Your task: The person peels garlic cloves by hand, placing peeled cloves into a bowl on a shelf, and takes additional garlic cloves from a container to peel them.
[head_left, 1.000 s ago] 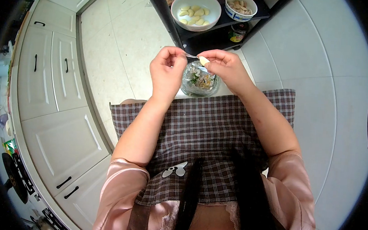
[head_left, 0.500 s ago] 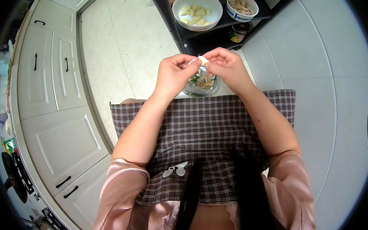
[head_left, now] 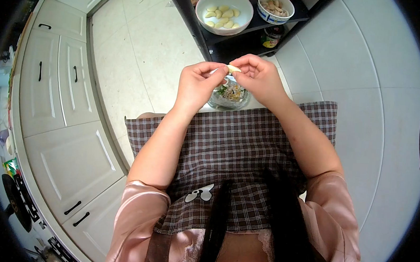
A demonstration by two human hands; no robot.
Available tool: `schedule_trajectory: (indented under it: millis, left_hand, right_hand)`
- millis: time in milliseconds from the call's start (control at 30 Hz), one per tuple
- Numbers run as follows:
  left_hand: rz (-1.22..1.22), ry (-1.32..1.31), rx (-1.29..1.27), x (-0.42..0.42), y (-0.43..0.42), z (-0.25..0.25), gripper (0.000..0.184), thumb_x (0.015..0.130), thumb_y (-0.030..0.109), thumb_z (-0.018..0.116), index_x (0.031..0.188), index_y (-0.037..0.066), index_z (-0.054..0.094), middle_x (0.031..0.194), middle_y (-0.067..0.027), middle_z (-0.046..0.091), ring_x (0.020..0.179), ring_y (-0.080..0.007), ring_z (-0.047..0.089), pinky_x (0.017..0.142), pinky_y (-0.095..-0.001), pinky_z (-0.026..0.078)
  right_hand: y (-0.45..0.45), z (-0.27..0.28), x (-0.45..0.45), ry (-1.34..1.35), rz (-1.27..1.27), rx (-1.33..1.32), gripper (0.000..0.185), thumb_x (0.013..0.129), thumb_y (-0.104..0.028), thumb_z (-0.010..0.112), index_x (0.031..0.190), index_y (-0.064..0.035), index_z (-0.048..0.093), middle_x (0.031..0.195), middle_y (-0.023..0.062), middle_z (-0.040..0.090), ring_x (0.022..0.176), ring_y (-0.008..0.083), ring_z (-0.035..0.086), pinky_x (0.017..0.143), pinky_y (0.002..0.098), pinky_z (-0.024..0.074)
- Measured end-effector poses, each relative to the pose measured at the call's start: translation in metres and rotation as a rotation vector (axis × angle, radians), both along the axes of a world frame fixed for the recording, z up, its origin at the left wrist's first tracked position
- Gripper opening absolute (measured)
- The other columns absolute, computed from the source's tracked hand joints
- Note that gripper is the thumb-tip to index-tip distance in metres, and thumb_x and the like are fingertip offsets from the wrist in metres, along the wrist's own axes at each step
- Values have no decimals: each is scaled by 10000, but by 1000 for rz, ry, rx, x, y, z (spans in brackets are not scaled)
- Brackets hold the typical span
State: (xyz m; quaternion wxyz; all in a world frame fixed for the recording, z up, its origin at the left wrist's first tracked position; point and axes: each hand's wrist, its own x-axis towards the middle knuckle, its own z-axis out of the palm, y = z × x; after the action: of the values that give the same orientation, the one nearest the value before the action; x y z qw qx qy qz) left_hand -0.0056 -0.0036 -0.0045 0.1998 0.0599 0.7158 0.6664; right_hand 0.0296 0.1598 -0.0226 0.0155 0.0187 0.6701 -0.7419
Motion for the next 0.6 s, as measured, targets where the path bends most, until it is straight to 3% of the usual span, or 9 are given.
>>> schedule_trajectory:
  millis: [167,233,333,400,600]
  left_hand:
    - [25,34,7,-1,0,-6,166,799,103,633,884,-34,668,722,-63,649,650,-70,582,600,-197,459]
    - [7,97,-77,-1,-1,-6,152,832,102,602,886,-31,655,796,-69,657,683,-106,610,635,-215,493]
    - [33,76,-76,-1,-2,-6,155,831,106,602,883,-34,643,795,-70,652,687,-109,608,638,-219,495]
    - [37,45,-65,-1,-1,-4,154,832,104,599,884,-35,637,790,-68,649,684,-107,603,634,-217,493]
    - [38,54,2,2,4,-4,142,835,95,588,881,-34,625,778,-60,639,662,-98,583,609,-212,476]
  right_hand:
    - [-1,3,1,183,-67,281,130,746,-3,620,875,-12,626,772,32,616,674,57,569,620,204,469]
    - [-2,5,2,222,-81,341,133,742,-1,618,874,-14,630,775,34,617,684,60,572,621,209,470]
    - [-3,7,2,162,-46,237,148,761,-21,619,908,-5,628,798,33,625,707,61,576,630,207,471]
    - [-3,4,1,3,7,-10,184,787,-45,622,961,11,614,823,39,633,730,67,588,652,204,473]
    - [-1,3,-1,-127,25,-166,225,836,-82,607,1035,19,584,862,56,632,764,97,602,679,215,490]
